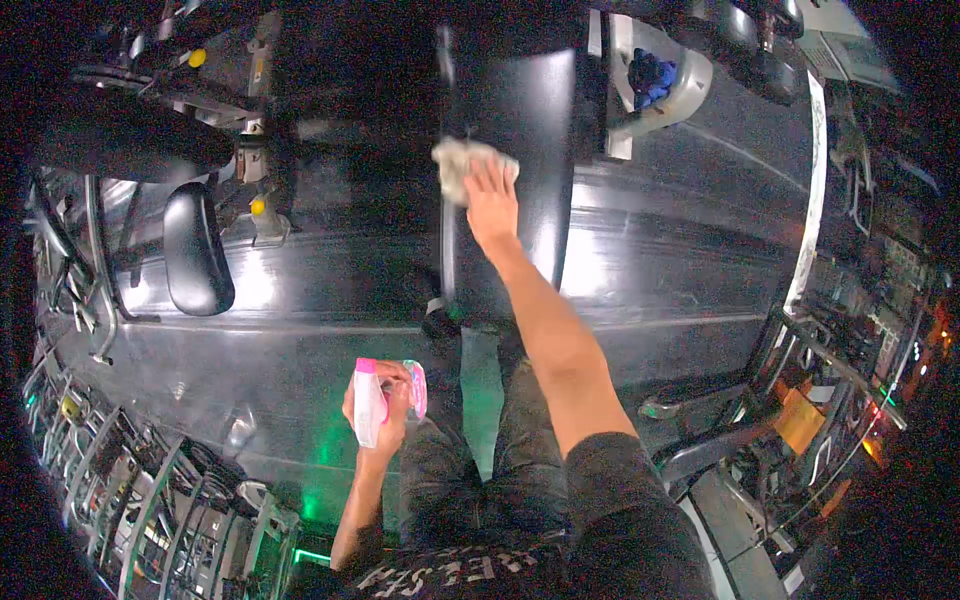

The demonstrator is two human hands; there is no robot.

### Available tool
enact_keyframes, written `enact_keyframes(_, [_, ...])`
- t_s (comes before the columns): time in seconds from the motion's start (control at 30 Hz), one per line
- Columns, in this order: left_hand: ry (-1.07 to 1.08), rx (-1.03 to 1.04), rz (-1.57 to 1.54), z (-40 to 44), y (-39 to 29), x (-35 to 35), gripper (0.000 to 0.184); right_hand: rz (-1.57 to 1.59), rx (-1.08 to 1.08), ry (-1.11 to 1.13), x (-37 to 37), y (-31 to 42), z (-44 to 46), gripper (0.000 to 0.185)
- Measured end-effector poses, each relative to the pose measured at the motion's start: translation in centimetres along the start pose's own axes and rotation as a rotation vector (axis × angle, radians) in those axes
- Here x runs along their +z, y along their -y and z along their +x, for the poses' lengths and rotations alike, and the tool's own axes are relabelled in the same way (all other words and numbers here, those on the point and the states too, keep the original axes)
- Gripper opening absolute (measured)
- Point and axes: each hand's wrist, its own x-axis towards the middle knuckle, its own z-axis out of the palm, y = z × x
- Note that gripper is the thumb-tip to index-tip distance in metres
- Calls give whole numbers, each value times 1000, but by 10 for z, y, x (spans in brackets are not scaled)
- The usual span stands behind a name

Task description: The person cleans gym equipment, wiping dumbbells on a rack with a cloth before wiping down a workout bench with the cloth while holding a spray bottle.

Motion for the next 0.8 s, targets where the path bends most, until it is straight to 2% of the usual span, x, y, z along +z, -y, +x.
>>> enact_keyframes(0.07, [-12,-8,-35,1,3,-4,11,-7,-109,121,6,1,-48,35])
enact_keyframes(0.17, [-22,10,-26,6,2,-9,12,-98,-208,233,-7,-6,-85,39])
enact_keyframes(0.23, [-3,72,52,9,-2,-14,12,83,-175,454,-19,-17,-84,40])
enact_keyframes(0.27, [-3,62,47,8,-3,-16,13,235,-69,574,-33,-19,-70,41])
enact_keyframes(0.3, [-14,59,47,8,-6,-19,13,205,32,877,-71,-9,-37,45])
enact_keyframes(0.37, [16,102,139,10,-9,-21,14,438,83,806,-54,-41,-1,43])
enact_keyframes(0.43, [4,54,106,5,-3,-21,14,615,-45,351,-51,-52,33,46])
enact_keyframes(0.5, [-7,-5,81,-1,4,-22,15,448,-48,65,-64,-36,71,48])
enact_keyframes(0.57, [-17,36,104,-7,9,-21,15,141,-69,-179,-48,-22,92,48])
enact_keyframes(0.63, [-15,14,101,-12,6,-20,14,-99,-71,4,-14,-19,93,45])
enact_keyframes(0.7, [-12,-8,104,-15,3,-20,14,-202,-92,4,9,-4,73,43])
enact_keyframes(0.73, [-19,25,133,-15,3,-20,13,-149,-45,22,6,11,63,43])
enact_keyframes(0.8, [-28,66,152,-16,2,-15,12,-265,-160,215,4,25,36,46])
